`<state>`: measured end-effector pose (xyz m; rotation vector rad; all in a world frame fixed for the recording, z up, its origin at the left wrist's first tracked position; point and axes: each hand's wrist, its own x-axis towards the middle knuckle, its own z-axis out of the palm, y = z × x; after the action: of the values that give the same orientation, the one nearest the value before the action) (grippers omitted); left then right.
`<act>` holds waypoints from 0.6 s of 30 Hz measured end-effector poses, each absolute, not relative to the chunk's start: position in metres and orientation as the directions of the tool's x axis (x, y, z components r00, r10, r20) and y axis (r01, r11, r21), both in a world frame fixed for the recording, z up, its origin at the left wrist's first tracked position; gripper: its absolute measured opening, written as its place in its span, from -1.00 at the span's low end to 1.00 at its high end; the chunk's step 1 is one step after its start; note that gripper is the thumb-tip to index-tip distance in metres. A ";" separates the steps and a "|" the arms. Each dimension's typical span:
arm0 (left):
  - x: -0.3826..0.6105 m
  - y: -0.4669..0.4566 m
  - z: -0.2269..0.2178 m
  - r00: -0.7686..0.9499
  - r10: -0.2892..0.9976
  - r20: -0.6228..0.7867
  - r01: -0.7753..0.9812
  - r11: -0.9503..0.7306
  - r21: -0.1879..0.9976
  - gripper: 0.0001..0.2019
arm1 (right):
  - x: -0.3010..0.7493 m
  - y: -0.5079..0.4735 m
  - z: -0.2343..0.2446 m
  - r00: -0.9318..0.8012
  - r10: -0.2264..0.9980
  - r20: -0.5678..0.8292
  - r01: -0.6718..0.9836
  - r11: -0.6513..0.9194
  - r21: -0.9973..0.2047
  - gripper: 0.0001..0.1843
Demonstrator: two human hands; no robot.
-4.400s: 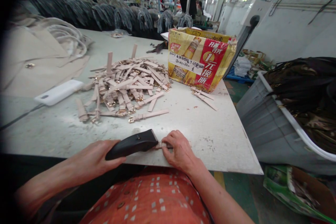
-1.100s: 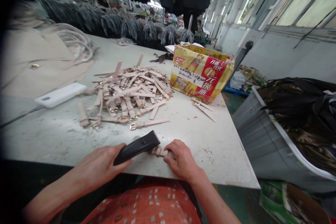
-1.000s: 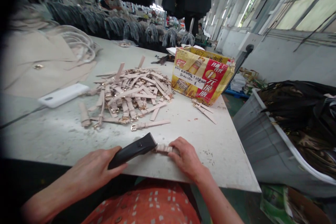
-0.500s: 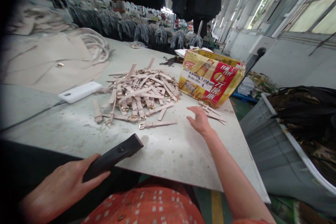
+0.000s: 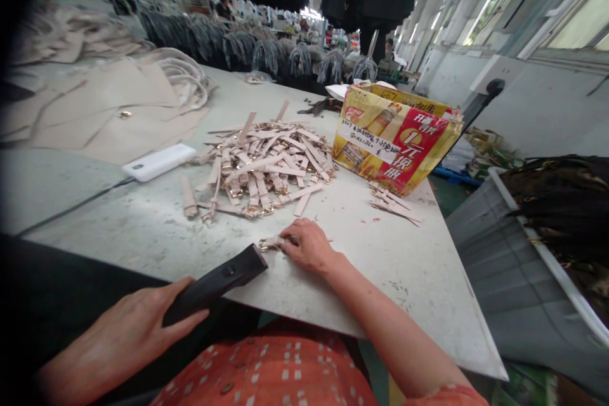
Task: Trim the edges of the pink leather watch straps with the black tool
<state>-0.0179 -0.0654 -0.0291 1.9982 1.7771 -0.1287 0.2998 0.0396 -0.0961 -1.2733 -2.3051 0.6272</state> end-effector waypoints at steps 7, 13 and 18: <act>-0.001 -0.064 -0.016 0.249 0.854 -0.457 0.966 -0.184 0.184 -0.62 | 0.319 -0.014 -0.106 -0.479 0.860 0.173 0.558 0.451 -0.697 -0.80; 0.021 -0.061 -0.001 0.285 0.789 -0.544 0.958 -0.239 0.156 -0.63 | 0.321 -0.018 -0.105 -0.468 0.870 0.158 0.538 0.422 -0.730 -0.82; 0.025 -0.058 -0.007 0.252 0.814 -0.523 0.967 -0.197 0.159 -0.64 | 0.320 -0.016 -0.106 -0.469 0.868 0.164 0.537 0.427 -0.728 -0.87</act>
<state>0.0247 -0.0585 -0.0072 2.0765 1.6181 -0.4517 0.3195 -0.0161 -0.1060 -1.1821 -2.1567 0.8255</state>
